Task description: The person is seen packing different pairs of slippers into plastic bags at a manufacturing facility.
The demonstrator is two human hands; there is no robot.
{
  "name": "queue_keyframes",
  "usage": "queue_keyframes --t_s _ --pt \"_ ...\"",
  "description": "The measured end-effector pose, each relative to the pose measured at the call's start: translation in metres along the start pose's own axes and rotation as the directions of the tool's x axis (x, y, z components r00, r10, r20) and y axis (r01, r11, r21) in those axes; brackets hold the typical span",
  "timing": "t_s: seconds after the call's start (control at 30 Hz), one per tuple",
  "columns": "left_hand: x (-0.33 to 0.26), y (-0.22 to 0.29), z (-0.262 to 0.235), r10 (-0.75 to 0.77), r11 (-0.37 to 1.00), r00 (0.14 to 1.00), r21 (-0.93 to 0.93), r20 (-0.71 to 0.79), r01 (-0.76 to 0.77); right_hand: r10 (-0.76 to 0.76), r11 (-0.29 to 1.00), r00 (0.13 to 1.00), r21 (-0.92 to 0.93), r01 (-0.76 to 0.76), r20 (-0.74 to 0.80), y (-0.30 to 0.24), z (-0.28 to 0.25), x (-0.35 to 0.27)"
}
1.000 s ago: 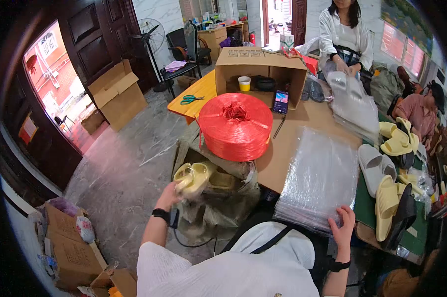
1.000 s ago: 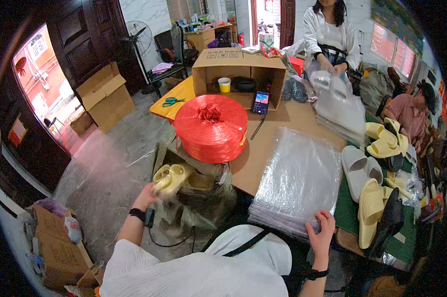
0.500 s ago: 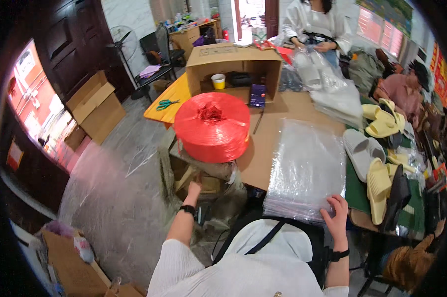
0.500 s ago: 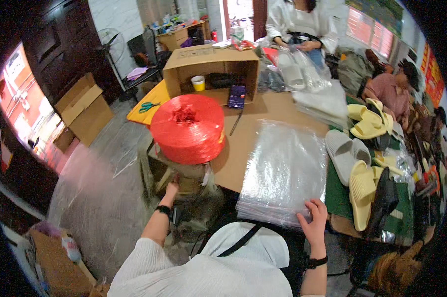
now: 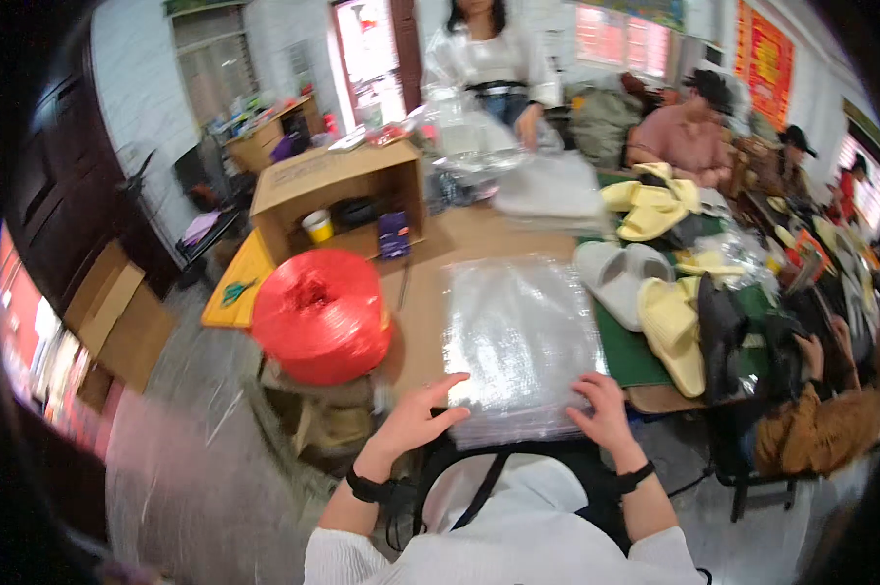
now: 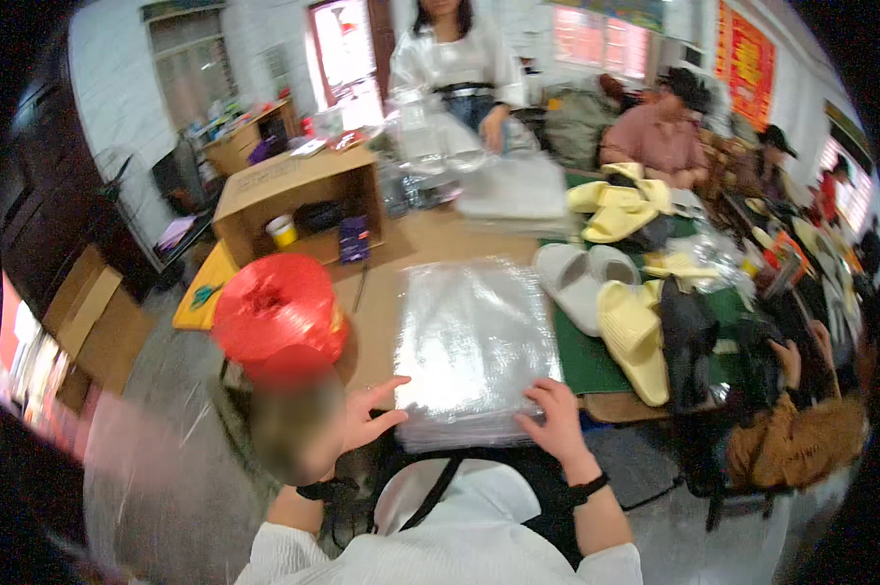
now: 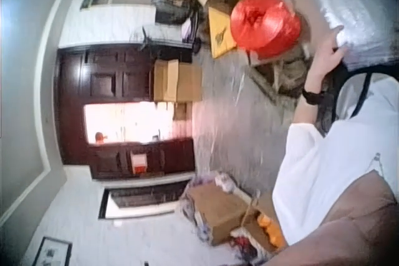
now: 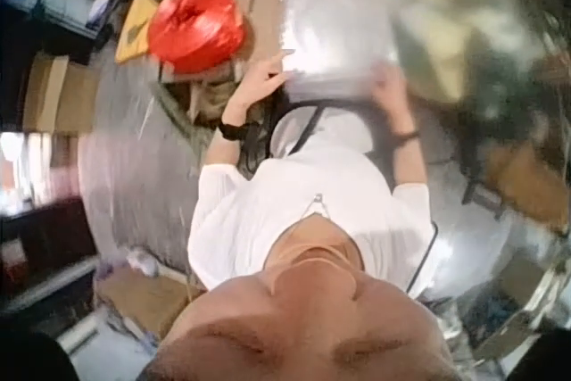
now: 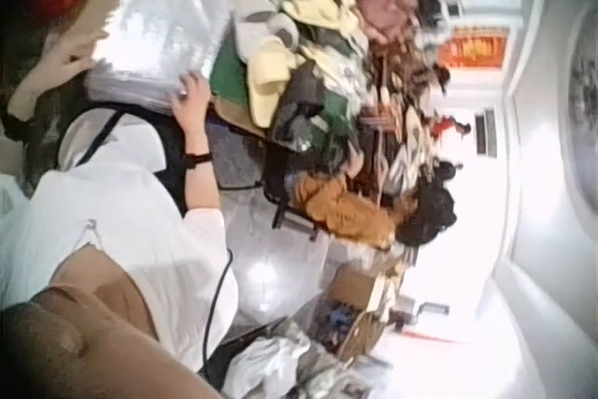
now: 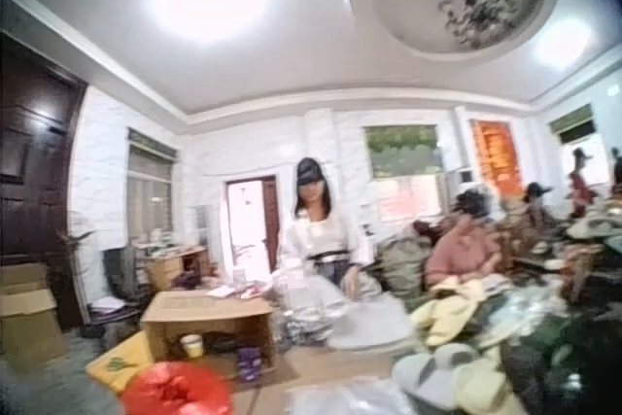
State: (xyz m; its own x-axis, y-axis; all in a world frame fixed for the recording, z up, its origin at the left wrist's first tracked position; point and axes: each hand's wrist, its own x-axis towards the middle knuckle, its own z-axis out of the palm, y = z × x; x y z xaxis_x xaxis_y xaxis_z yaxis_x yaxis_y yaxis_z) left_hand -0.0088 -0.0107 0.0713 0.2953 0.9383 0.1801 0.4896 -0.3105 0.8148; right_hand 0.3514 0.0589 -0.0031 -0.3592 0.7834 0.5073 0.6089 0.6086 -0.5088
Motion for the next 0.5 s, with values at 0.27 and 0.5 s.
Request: queue_keyframes --t_s 0.27,0.5 --pt "0.066 -0.06 0.075 0.103 0.82 0.995 0.564 0.014 -0.093 -0.016 1.0 1.0 0.005 0.016 0.012 0.009 0.004 -0.006" --pt "0.074 -0.062 0.088 0.163 0.843 0.984 0.527 -0.065 -0.105 -0.01 0.98 0.992 0.194 0.035 -0.128 0.016 -0.026 -0.01"
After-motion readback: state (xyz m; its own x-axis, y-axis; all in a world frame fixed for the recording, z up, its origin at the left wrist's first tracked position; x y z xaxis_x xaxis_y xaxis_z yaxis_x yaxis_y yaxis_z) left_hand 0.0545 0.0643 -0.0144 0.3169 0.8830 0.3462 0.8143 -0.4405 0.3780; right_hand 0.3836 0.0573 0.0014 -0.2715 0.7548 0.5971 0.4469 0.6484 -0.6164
